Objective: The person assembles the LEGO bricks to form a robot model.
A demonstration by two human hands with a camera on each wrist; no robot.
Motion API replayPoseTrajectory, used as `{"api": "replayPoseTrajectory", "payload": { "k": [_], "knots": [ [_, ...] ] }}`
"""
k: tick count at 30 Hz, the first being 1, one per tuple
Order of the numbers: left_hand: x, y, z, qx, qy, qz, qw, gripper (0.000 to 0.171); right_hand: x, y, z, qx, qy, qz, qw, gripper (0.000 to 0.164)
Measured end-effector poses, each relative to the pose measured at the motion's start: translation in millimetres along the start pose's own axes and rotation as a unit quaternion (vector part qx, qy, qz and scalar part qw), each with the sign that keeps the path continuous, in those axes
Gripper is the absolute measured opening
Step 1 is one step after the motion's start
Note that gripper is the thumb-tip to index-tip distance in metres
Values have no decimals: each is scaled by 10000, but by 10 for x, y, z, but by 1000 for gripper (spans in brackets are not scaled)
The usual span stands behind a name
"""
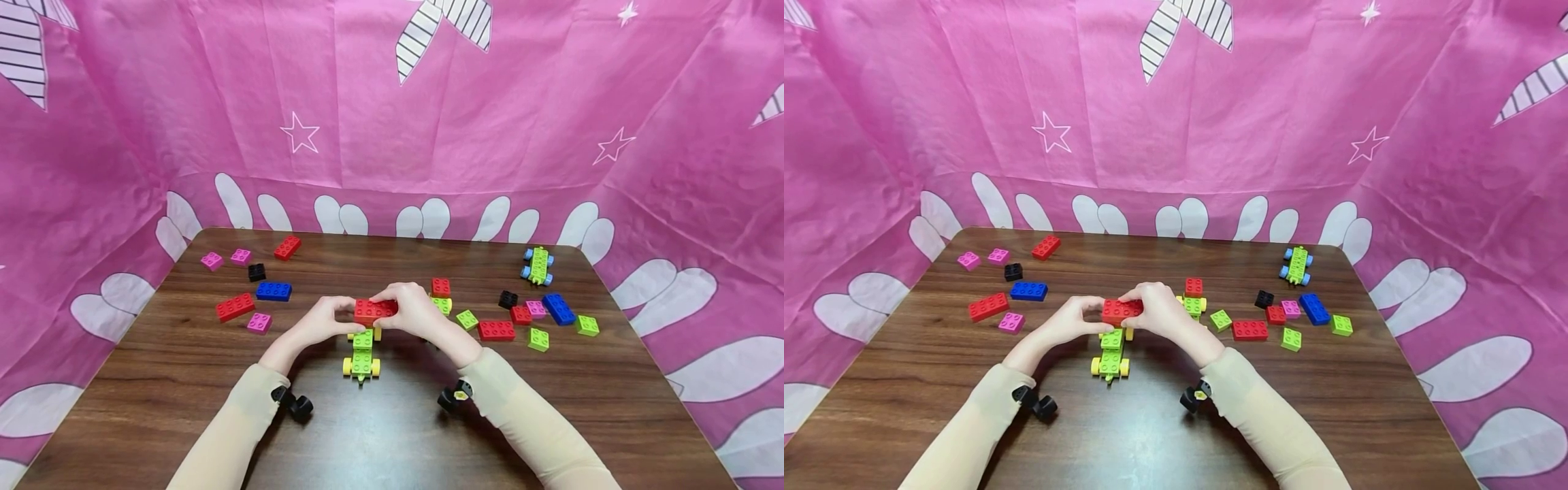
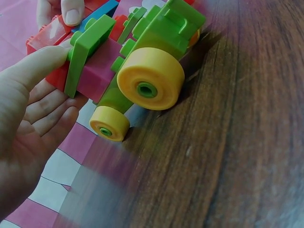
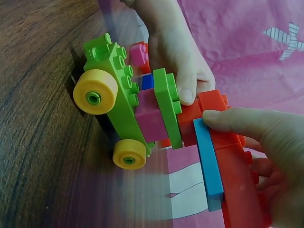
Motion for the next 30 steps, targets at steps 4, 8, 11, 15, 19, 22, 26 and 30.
{"api": "replayPoseTrajectory", "payload": {
  "k": [4, 8, 11, 15, 19, 22, 26, 30],
  "knots": [
    [-15, -97, 38, -13, 21, -19, 10000, 30, -8, 2, 3, 85, -70, 31, 9999, 37],
    [-26, -289, 96, -119, 57, 19, 9999, 30, -14, -4, 9, 148, -35, 58, 9999, 35],
    [-21, -361, 114, -182, 51, 55, 9998, 31, -10, -9, 16, 171, 15, 79, 9998, 34],
    [-18, -366, 112, -193, 37, 42, 9998, 31, -7, -24, 36, 233, 26, 149, 9996, 33],
    [-17, -367, 113, -239, 31, 44, 9997, 30, -11, -44, 66, 290, -29, 253, 9993, 32],
    [-18, -363, 111, -275, 15, 38, 9996, 29, -9, -56, 86, 318, -99, 343, 9989, 29],
    [-18, -354, 100, -240, 19, -29, 9997, 32, 8, -70, 108, 313, -196, 501, 9981, 27],
    [-26, -334, 91, -131, 57, -4, 9999, 34, 25, -76, 129, 281, -292, 638, 9971, 28]
  ]
}}
Point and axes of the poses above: each hand's wrist, its own z-axis towards the middle knuckle, its own x-axis out of the back of the hand, y = z × x, the point moved 1 cm from there along z, towards the middle knuckle, and after that the axes turned 14 degrees about -y, right-handed, at the moved point
